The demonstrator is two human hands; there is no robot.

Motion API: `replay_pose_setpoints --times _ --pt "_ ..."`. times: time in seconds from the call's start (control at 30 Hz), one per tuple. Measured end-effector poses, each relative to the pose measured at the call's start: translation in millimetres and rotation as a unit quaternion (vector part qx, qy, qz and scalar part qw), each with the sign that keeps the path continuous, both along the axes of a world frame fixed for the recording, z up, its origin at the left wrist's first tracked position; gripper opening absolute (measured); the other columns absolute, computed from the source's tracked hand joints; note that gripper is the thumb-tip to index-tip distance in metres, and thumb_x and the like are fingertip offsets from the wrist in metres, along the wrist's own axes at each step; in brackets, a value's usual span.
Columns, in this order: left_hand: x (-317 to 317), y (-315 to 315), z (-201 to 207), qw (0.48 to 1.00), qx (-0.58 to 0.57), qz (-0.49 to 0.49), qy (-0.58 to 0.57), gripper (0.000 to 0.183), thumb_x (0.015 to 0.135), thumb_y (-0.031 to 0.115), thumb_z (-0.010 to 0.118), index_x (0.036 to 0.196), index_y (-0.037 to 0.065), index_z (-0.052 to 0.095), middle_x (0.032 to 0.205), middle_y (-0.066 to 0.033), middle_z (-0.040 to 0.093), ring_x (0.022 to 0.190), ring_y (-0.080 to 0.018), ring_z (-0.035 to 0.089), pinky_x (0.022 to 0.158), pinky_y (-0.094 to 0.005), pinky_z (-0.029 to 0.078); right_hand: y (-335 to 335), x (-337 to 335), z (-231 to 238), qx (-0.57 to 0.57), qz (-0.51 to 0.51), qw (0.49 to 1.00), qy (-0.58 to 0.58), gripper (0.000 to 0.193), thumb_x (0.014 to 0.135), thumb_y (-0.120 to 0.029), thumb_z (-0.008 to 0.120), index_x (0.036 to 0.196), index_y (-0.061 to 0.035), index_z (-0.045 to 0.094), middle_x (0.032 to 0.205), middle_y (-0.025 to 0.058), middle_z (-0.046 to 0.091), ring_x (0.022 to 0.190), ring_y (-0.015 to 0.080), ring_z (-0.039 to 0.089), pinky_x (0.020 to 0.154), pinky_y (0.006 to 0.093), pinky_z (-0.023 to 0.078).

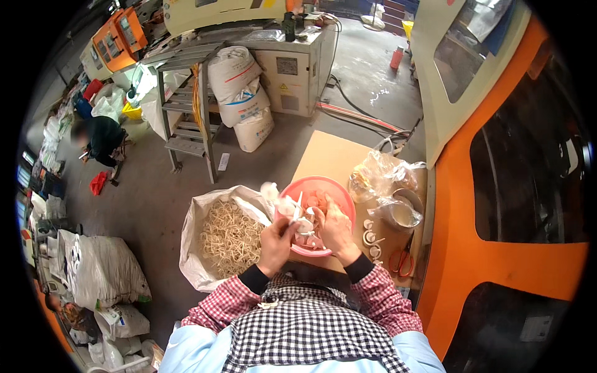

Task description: The person repeatedly loads small white plastic components into a machine, closes the door, and then removes the finished parts to trim excess material by hand. The trimmed parts are placed into a pink bowl.

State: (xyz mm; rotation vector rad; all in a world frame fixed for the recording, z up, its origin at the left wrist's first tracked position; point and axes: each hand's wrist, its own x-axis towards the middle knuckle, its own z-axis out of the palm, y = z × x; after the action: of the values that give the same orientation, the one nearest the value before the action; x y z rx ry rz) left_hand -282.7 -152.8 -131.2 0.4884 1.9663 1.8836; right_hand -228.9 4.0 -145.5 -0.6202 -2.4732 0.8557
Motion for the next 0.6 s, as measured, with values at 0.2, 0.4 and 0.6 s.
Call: replay_pose_setpoints --times 0.2,0.4,0.6 --pt "-14.5 -1.9 12.6 0.994 0.053 -0.078 -0.061 0.012 0.088 0.009 0.065 0.093 -0.002 0.064 0.071 0.0033 0.058 0.061 -0.0021 0.048 0.054 -0.0195 0.039 7.2 7.7 25.2 -0.253 0.308 0.914 0.075 0.026 0.092 -0.016 0.056 0.111 0.0010 0.061 0.108 0.0129 0.058 0.087 0.0242 0.061 0.075 0.0381 0.051" --pt "-15.4 -2.0 6.7 0.988 0.064 -0.097 -0.104 0.011 0.087 0.011 0.066 0.087 0.000 0.065 0.071 0.0018 0.060 0.057 -0.0033 0.050 0.052 -0.0188 0.041 2.7 10.6 25.6 -0.094 0.293 0.942 0.137 0.016 0.085 -0.010 0.064 0.099 -0.0028 0.065 0.088 0.0125 0.060 0.071 0.0246 0.062 0.067 0.0335 0.051" --pt "-32.6 -7.7 16.7 0.944 0.071 -0.217 -0.240 0.017 0.091 0.014 0.062 0.098 -0.001 0.066 0.076 0.0023 0.062 0.057 -0.0019 0.052 0.051 -0.0142 0.042 12.4 17.4 56.9 -0.165 0.361 0.911 0.113 0.022 0.078 -0.006 0.069 0.100 -0.0059 0.064 0.086 0.0099 0.064 0.076 0.0227 0.065 0.066 0.0317 0.052"
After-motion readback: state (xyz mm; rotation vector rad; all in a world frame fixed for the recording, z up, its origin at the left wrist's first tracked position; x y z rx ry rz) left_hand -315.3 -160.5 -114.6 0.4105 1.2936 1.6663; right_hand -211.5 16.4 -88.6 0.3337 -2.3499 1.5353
